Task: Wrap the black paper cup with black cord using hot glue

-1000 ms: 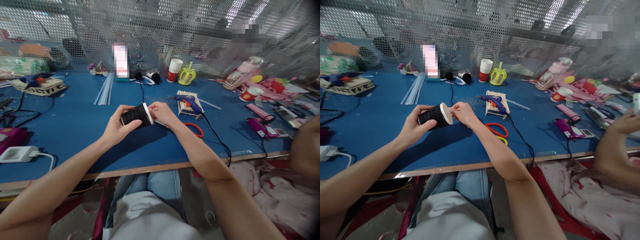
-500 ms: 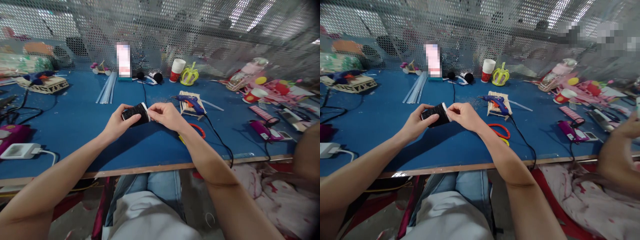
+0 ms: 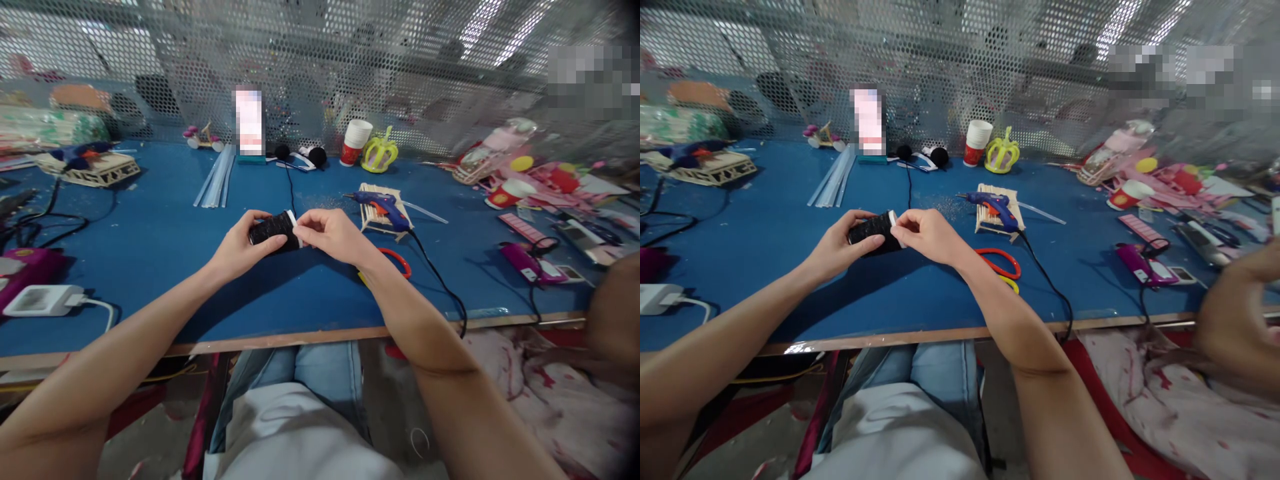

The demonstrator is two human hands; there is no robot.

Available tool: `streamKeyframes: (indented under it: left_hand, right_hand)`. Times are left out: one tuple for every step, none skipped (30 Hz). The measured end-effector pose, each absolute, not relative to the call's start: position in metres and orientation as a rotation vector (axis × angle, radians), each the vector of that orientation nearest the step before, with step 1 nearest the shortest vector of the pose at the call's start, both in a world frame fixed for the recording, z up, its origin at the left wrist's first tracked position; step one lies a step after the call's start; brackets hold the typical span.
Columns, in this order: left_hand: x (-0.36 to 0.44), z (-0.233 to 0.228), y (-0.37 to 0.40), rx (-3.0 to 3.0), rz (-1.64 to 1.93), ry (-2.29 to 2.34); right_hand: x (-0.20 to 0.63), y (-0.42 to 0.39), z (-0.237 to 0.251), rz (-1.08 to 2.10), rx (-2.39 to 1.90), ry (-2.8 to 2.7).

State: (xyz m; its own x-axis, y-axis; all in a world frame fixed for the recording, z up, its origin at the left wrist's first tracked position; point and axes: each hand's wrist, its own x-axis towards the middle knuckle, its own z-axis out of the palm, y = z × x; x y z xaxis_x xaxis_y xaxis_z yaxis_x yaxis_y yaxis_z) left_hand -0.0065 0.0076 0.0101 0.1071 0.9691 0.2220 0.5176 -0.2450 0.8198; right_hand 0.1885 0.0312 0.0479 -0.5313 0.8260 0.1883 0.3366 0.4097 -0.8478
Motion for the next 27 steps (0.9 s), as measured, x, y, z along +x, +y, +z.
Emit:
streamKeyframes:
  left_hand:
    - [-0.007, 0.010, 0.007, 1.842, 1.047, 1.457]
    - [-0.007, 0.009, 0.007, 1.854, 1.053, 1.469]
    - [-0.007, 0.009, 0.007, 1.865, 1.059, 1.480]
    - [-0.007, 0.009, 0.007, 1.872, 1.066, 1.486]
    - [-0.007, 0.008, 0.008, 1.876, 1.068, 1.487]
    - [-0.008, 0.008, 0.008, 1.880, 1.068, 1.487]
    - [-0.008, 0.008, 0.008, 1.885, 1.065, 1.488]
    - [-0.008, 0.008, 0.008, 1.891, 1.057, 1.490]
    - [-0.008, 0.008, 0.008, 1.900, 1.045, 1.491]
    - [-0.008, 0.008, 0.008, 1.911, 1.036, 1.492]
    - [-0.008, 0.009, 0.008, 1.925, 1.028, 1.494]
    - [-0.008, 0.009, 0.008, 1.940, 1.027, 1.494]
    - [-0.008, 0.010, 0.007, 1.957, 1.029, 1.495]
    - [-0.007, 0.010, 0.007, 1.974, 1.036, 1.500]
    - [-0.007, 0.010, 0.007, 1.987, 1.041, 1.505]
    - [-0.006, 0.011, 0.007, 1.995, 1.043, 1.511]
    - [-0.006, 0.011, 0.007, 1.995, 1.039, 1.518]
    - [-0.006, 0.011, 0.007, 1.988, 1.032, 1.527]
    - [-0.006, 0.011, 0.007, 1.975, 1.021, 1.533]
    - [-0.006, 0.010, 0.008, 1.956, 1.010, 1.535]
    - [-0.006, 0.010, 0.008, 1.936, 0.999, 1.537]
    - [-0.006, 0.010, 0.009, 1.915, 0.992, 1.540]
    - [-0.007, 0.010, 0.009, 1.895, 0.986, 1.541]
    - [-0.007, 0.011, 0.010, 1.876, 0.984, 1.542]
    - [-0.008, 0.011, 0.011, 1.858, 0.984, 1.543]
    - [-0.008, 0.010, 0.011, 1.838, 0.989, 1.542]
    - [-0.009, 0.010, 0.012, 1.812, 0.996, 1.535]
  right_hand:
    - [0.189, 0.031, 0.048, 1.042, -0.993, -2.064]
    - [0.189, 0.031, 0.048, 1.040, -1.002, -2.063]
    - [0.189, 0.031, 0.047, 1.041, -1.011, -2.060]
    - [0.189, 0.032, 0.047, 1.048, -1.014, -2.057]
    - [0.189, 0.033, 0.046, 1.060, -1.011, -2.055]
    - [0.189, 0.033, 0.046, 1.074, -1.006, -2.053]
    - [0.190, 0.034, 0.046, 1.085, -1.001, -2.054]
    - [0.190, 0.035, 0.045, 1.092, -0.996, -2.059]
    - [0.190, 0.035, 0.045, 1.091, -0.993, -2.066]
    - [0.190, 0.035, 0.045, 1.081, -0.995, -2.073]
    - [0.190, 0.035, 0.045, 1.065, -1.000, -2.082]
    - [0.190, 0.035, 0.045, 1.044, -1.010, -2.090]
    - [0.190, 0.035, 0.044, 1.022, -1.023, -2.099]
    - [0.190, 0.034, 0.044, 1.000, -1.039, -2.108]
    - [0.190, 0.034, 0.044, 0.981, -1.054, -2.120]
    - [0.190, 0.034, 0.044, 0.966, -1.068, -2.131]
    - [0.190, 0.034, 0.043, 0.952, -1.080, -2.142]
    - [0.190, 0.034, 0.043, 0.941, -1.089, -2.152]
    - [0.191, 0.034, 0.042, 0.934, -1.095, -2.161]
    - [0.191, 0.035, 0.042, 0.928, -1.098, -2.168]
    - [0.192, 0.036, 0.042, 0.924, -1.102, -2.175]
    - [0.193, 0.037, 0.041, 0.917, -1.110, -2.176]
    - [0.194, 0.038, 0.041, 0.910, -1.123, -2.173]
    - [0.195, 0.039, 0.041, 0.905, -1.142, -2.164]
    - [0.197, 0.040, 0.041, 0.905, -1.164, -2.154]
    - [0.198, 0.041, 0.041, 0.912, -1.186, -2.147]
    - [0.198, 0.042, 0.042, 0.918, -1.204, -2.145]
